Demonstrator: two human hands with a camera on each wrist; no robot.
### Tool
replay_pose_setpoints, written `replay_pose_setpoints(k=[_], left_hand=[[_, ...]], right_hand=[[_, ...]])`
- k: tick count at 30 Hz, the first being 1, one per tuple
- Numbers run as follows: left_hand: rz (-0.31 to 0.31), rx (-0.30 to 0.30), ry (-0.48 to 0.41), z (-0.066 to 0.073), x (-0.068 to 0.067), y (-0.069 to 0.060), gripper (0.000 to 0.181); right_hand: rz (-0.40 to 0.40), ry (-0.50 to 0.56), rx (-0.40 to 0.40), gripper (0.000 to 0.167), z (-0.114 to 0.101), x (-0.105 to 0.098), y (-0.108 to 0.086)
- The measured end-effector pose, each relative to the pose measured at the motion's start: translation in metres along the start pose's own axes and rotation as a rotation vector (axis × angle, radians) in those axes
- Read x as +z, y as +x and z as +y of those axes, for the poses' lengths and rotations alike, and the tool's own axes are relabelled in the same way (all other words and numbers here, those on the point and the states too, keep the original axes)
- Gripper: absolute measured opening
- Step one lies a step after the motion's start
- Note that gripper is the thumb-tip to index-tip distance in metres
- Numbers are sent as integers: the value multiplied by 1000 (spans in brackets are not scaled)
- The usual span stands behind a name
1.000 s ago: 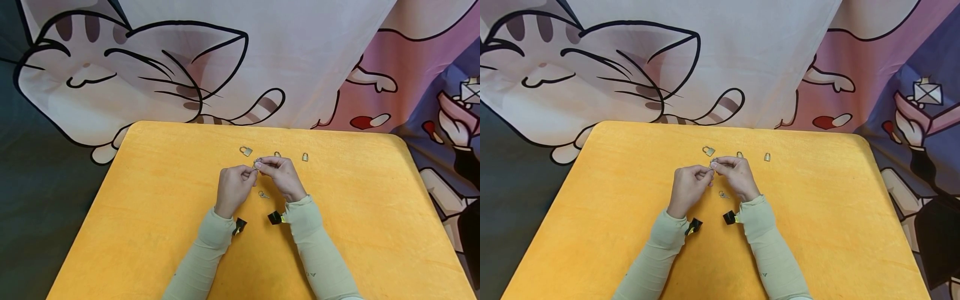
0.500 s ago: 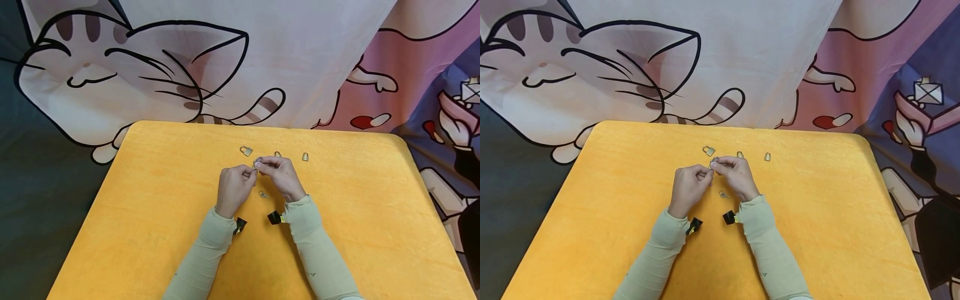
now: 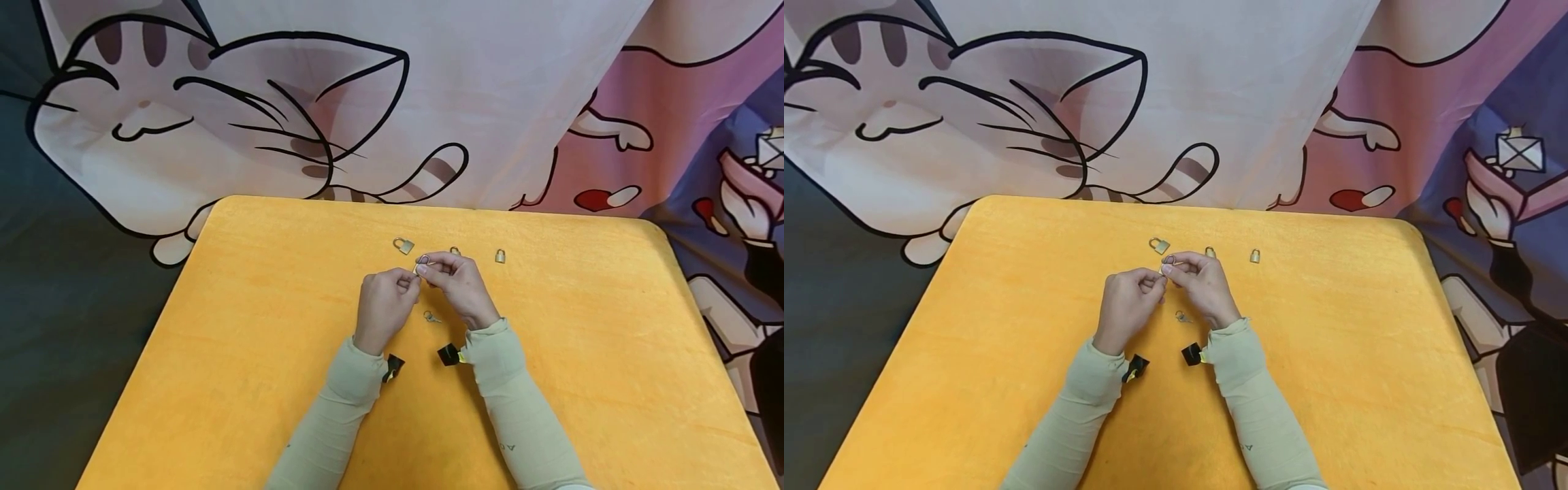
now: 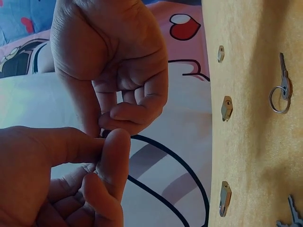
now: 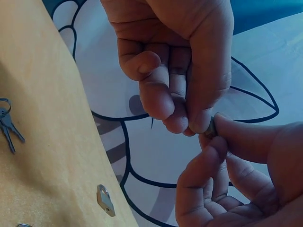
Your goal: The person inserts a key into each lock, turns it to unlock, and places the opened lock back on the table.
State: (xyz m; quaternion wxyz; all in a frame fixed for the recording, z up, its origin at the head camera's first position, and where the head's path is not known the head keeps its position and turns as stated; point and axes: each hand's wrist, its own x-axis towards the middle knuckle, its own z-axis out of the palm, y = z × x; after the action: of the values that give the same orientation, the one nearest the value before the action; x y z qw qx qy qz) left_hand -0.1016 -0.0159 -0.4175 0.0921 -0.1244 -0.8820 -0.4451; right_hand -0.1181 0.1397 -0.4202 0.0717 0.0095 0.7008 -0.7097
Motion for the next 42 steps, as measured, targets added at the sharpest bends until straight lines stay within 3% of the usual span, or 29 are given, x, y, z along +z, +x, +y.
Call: replay_pose_setpoints(k=[17,27,31,35,42], left_hand=[[-53,-95,-44,-2,-2,0,16],[-142,-125,-83,-16,-15,4,25],[-132,-145,-36,-25,-30,7,31],[-106,-178,39,-34,-46,8,30],[-139,-226,170,-51,-60,-4,29]], right_hand=[[-48,-16,28,27,-4,2,-1],[-73,-73,51,28,1,3,5],[-79,-176,65,23,2,7,15],[-99,-344,75,20,1,17,31],[-147,-558,107,17,3,45,62]])
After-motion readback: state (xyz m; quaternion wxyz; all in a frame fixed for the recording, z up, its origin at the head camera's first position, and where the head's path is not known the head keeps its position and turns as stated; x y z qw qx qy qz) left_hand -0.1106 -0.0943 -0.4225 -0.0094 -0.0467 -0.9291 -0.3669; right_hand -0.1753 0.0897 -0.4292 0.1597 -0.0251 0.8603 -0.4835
